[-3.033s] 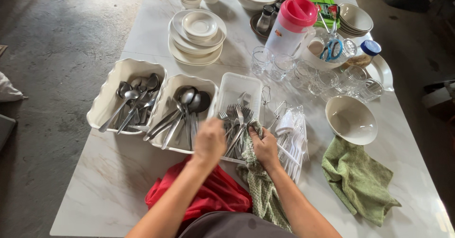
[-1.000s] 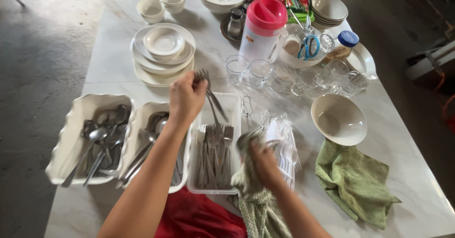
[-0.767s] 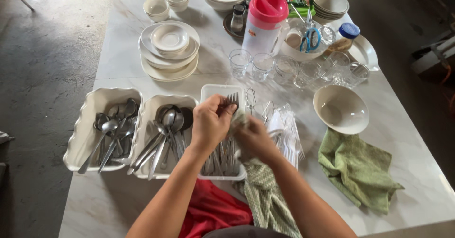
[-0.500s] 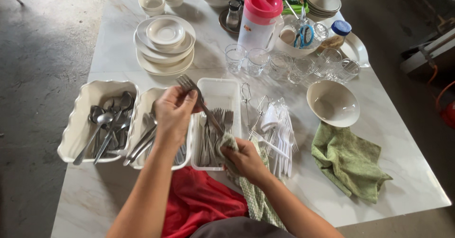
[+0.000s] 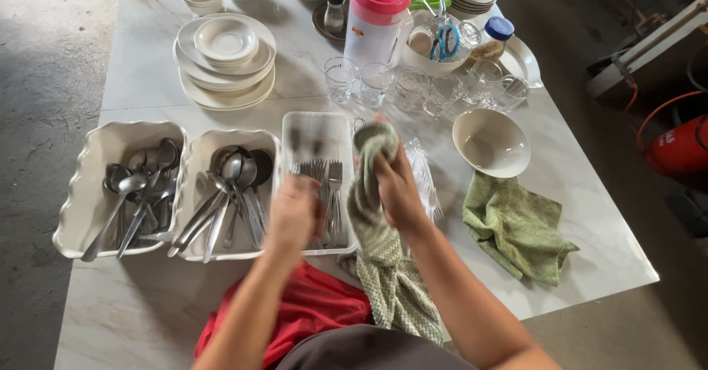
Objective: The person wipes forks, spoons, and knives with a cloth and places them into white containers on a table. The person also wipes a wooden spoon and a whisk, then places them into a plastic bag.
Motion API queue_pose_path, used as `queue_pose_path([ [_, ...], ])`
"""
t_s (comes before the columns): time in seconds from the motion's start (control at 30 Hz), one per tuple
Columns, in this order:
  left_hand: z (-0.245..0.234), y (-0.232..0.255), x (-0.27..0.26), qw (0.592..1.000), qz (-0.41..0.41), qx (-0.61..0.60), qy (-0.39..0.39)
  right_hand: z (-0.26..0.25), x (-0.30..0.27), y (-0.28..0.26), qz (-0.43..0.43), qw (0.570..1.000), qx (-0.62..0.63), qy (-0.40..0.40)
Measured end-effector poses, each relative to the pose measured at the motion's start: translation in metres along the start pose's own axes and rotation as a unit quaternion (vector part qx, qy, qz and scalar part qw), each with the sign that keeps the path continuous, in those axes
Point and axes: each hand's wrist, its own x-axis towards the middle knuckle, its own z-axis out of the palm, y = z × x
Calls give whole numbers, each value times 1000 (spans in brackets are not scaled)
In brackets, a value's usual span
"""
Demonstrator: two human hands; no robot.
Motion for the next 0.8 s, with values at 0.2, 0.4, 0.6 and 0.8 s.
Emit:
queue_pose_path([
  [0.2,44,-52,-19,995,-81,-6,-52,9,5,41,-144,973,-178,9],
  [0.4,20,-50,-15,980,9,190,-55,-15,9,27,-88,983,-163,5],
  [0.6,31,-53,-23,987,-65,121,-77,1,-8,39,-2,976,-212,51],
  [0.8,-14,-53,-5,979,-118,142,-87,-75,16,3,-169,927,-293,162],
])
